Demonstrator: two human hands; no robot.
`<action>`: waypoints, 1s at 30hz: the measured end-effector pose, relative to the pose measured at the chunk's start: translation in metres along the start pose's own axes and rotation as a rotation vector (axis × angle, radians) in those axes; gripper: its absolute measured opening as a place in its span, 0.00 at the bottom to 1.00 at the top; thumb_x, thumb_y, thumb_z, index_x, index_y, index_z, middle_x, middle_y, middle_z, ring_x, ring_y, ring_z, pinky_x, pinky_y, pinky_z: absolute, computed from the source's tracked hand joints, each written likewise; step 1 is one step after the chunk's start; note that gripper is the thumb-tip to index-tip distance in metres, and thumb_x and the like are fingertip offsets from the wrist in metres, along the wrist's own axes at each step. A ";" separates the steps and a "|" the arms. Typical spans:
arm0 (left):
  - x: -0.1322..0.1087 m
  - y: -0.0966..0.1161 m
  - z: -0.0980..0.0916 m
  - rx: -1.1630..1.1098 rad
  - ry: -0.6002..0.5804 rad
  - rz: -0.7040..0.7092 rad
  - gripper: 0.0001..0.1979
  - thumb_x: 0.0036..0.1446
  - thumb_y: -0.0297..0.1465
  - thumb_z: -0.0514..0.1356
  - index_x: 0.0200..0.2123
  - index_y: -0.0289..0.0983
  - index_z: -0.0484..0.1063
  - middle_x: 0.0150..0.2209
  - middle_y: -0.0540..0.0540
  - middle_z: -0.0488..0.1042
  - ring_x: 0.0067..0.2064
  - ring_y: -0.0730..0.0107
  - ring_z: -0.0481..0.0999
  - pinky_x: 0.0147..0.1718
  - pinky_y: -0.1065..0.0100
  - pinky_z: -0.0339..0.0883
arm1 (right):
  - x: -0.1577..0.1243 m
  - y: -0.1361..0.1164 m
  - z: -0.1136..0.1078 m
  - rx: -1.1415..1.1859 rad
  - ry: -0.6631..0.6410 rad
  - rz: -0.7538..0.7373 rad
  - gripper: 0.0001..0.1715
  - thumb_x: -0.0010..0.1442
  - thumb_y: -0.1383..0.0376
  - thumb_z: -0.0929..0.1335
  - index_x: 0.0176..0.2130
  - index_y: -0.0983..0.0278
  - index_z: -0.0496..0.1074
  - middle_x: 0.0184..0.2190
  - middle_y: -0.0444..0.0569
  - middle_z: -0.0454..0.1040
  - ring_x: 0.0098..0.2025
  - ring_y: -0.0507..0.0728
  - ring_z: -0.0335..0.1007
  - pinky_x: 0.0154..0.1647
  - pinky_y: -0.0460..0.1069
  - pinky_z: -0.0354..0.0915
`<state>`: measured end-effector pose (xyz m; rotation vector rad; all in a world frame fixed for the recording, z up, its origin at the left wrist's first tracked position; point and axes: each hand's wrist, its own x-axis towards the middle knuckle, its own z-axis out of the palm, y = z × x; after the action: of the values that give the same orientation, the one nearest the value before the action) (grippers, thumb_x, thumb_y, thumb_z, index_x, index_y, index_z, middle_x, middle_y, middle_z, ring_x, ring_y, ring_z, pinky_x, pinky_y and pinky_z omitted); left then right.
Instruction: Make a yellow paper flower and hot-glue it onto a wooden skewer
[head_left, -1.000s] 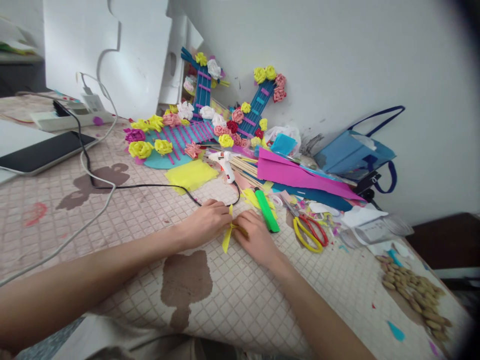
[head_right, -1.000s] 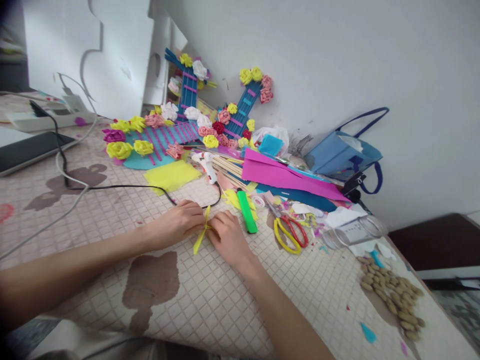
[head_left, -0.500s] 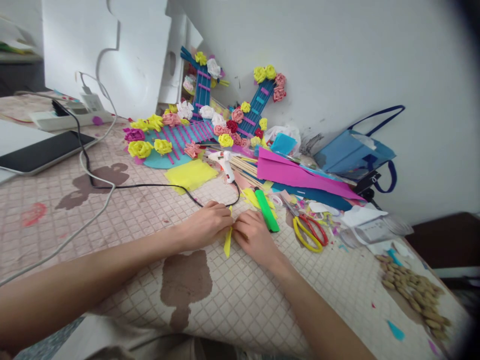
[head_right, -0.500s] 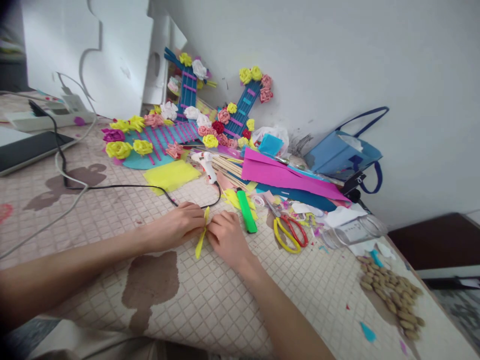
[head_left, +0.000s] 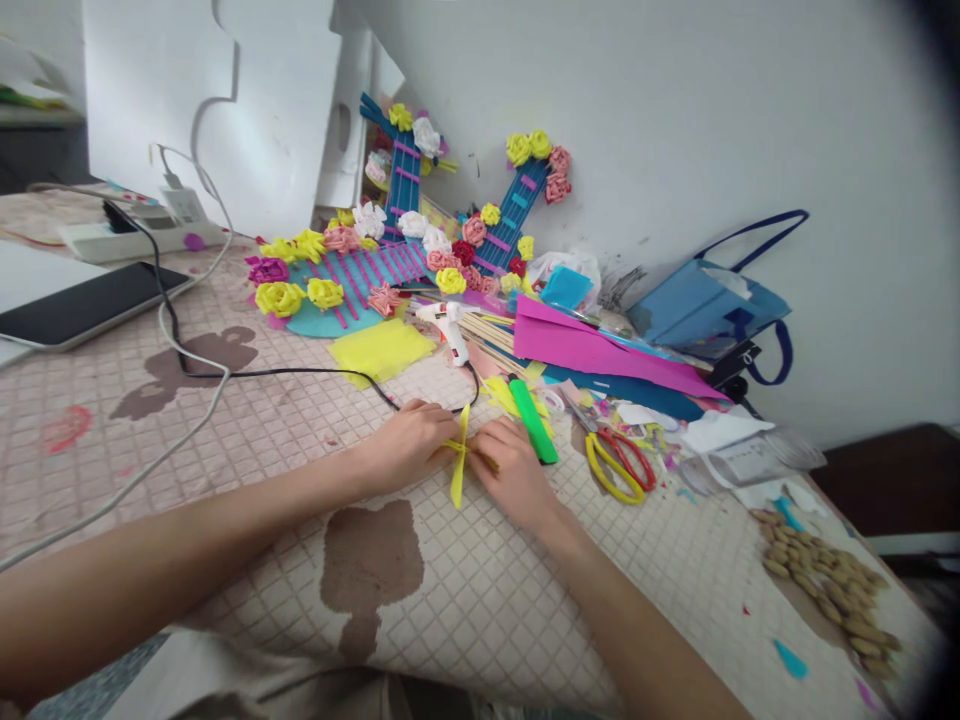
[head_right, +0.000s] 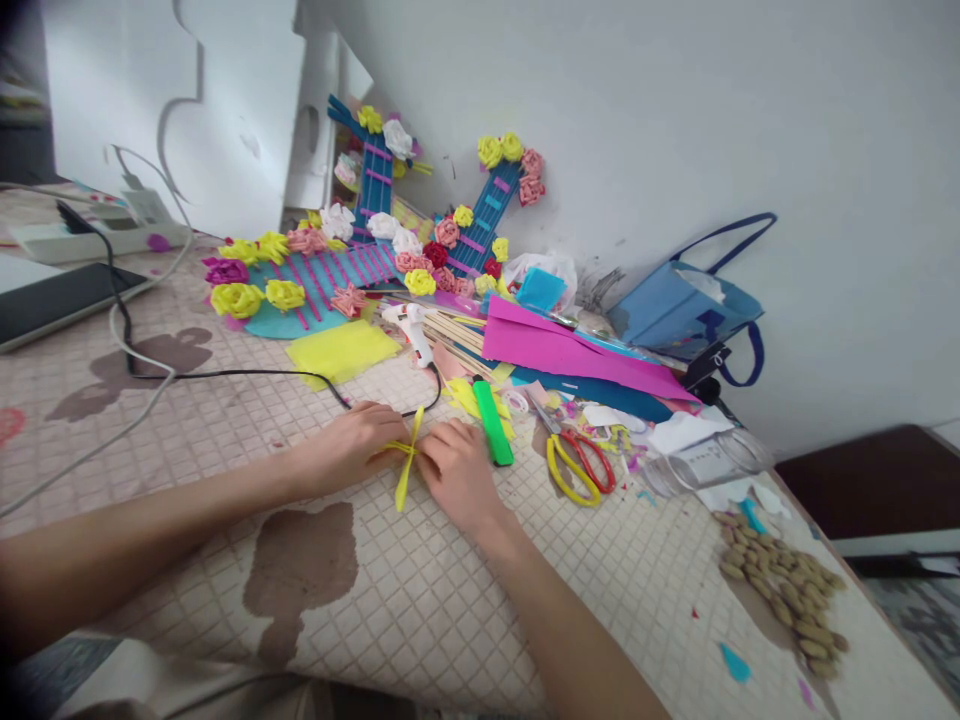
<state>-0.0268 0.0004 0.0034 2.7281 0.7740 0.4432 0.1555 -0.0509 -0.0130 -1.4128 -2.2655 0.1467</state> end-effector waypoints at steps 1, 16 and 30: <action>0.000 0.000 0.000 -0.002 0.003 0.003 0.04 0.58 0.24 0.56 0.31 0.33 0.69 0.32 0.45 0.72 0.38 0.66 0.71 0.42 0.64 0.61 | 0.000 0.000 0.000 0.005 -0.003 0.004 0.06 0.60 0.68 0.65 0.31 0.62 0.71 0.31 0.47 0.71 0.39 0.57 0.63 0.42 0.54 0.57; 0.000 0.006 -0.001 -0.003 0.003 0.009 0.05 0.58 0.23 0.55 0.29 0.33 0.68 0.33 0.47 0.72 0.39 0.66 0.70 0.44 0.64 0.60 | 0.000 -0.007 -0.001 -0.050 -0.033 -0.015 0.07 0.59 0.71 0.64 0.29 0.63 0.68 0.30 0.46 0.68 0.39 0.56 0.61 0.41 0.52 0.55; 0.000 -0.004 -0.001 -0.075 0.062 0.028 0.04 0.59 0.25 0.56 0.34 0.35 0.71 0.33 0.46 0.71 0.39 0.65 0.69 0.39 0.66 0.61 | 0.000 0.002 0.001 0.007 -0.003 0.005 0.09 0.60 0.71 0.64 0.29 0.63 0.70 0.29 0.46 0.68 0.38 0.56 0.61 0.41 0.52 0.57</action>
<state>-0.0292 0.0043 0.0033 2.6697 0.7208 0.5536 0.1570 -0.0498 -0.0147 -1.4155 -2.2617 0.1582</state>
